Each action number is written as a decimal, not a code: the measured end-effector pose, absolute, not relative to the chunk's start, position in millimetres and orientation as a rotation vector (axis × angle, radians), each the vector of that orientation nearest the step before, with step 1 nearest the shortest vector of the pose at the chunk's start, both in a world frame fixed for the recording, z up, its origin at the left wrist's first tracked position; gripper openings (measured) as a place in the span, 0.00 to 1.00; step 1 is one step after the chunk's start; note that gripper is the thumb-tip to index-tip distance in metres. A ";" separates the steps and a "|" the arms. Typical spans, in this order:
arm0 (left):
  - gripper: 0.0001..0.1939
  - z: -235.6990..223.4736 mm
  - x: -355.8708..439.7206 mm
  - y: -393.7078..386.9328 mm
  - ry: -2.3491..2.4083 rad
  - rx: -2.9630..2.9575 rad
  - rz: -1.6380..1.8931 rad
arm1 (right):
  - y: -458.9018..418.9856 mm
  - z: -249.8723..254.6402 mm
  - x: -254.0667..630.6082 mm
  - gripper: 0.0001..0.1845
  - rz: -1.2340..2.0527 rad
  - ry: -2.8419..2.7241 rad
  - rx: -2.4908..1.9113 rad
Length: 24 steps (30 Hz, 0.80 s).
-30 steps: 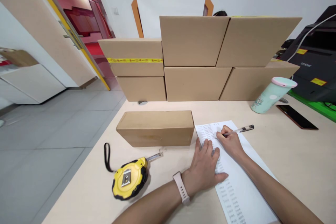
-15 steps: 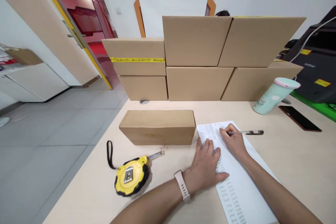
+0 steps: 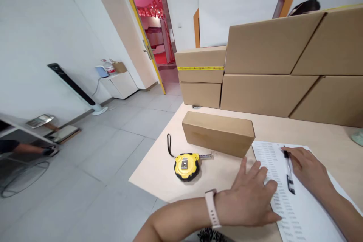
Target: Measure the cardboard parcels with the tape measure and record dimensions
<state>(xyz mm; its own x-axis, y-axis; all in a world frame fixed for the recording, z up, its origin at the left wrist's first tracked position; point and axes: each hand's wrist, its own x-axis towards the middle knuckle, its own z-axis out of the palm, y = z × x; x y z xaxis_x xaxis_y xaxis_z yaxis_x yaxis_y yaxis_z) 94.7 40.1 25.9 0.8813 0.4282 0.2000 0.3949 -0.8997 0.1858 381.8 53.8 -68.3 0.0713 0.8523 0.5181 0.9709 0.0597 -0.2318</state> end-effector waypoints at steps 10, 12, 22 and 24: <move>0.55 16.2 -99.0 65.4 1.219 2.248 0.447 | 49.2 1.4 337.2 0.22 -0.214 -1.453 -1.792; 0.55 6.1 -105.2 72.7 1.201 2.201 0.478 | 56.2 21.5 318.5 0.23 -0.189 -1.598 -1.716; 0.39 -4.4 -102.3 62.8 1.304 1.871 0.875 | 116.0 61.6 224.9 0.33 -0.273 -2.202 -1.539; 0.37 3.3 -117.0 54.9 1.261 1.611 1.048 | 114.4 61.3 219.3 0.28 -0.299 -2.180 -1.535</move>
<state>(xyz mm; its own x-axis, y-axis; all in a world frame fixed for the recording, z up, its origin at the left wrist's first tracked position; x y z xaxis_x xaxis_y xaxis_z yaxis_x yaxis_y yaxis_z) -117.0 54.9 3.3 0.1527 0.9806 0.1228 0.2999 -0.1644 0.9397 219.3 114.4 61.3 -0.2759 0.8324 0.4806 0.9311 0.3555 -0.0813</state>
